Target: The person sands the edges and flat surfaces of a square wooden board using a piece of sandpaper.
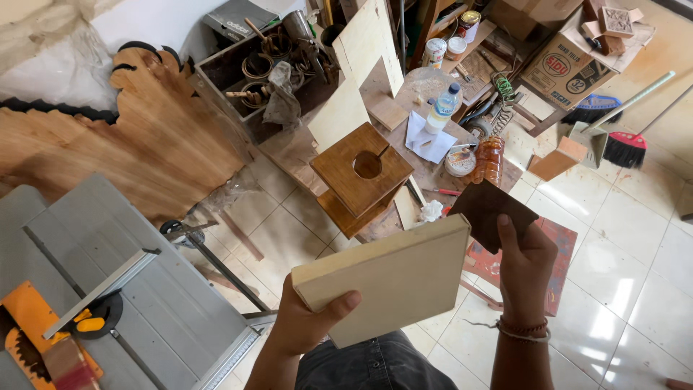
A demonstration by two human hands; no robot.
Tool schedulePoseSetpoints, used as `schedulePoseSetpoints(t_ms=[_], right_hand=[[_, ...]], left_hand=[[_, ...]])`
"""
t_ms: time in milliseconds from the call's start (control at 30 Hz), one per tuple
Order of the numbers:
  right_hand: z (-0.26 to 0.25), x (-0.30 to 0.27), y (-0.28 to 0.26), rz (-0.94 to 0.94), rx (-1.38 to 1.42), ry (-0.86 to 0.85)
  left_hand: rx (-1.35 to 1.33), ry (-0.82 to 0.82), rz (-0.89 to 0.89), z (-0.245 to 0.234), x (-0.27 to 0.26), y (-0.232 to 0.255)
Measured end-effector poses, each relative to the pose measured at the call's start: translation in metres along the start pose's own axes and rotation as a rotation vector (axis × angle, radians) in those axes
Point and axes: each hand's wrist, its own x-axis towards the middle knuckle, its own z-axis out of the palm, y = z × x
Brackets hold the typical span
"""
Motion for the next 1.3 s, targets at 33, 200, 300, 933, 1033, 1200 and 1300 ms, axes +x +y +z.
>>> schedulePoseSetpoints(t_ms=[33,200,300,933,1033,1200,1300], right_hand=[[0.000,-0.002,-0.001,-0.002,-0.008,0.020],[0.015,-0.025,-0.027,-0.069,-0.139,0.206],[0.046,-0.052,-0.065,-0.602,-0.272,0.036],[0.078,-0.005,0.053,-0.774,-0.272,-0.305],[0.044,0.046,0.099,-0.525,-0.654,-0.419],[0.018,0.047,0.198,0.004,-0.634,-0.330],[0.035,0.001,0.156,0.298,0.151,-0.319]], left_hand=[[-0.004,0.036,-0.059,0.001,0.003,0.000],[0.022,0.022,-0.083,0.016,0.017,0.005],[0.148,0.004,-0.074,0.032,0.024,0.007],[0.392,0.053,0.287,0.016,0.034,-0.024],[0.306,0.069,0.121,0.017,0.025,0.009],[0.104,0.084,-0.042,0.013,0.023,0.025],[0.029,0.086,0.014,0.018,0.026,0.029]])
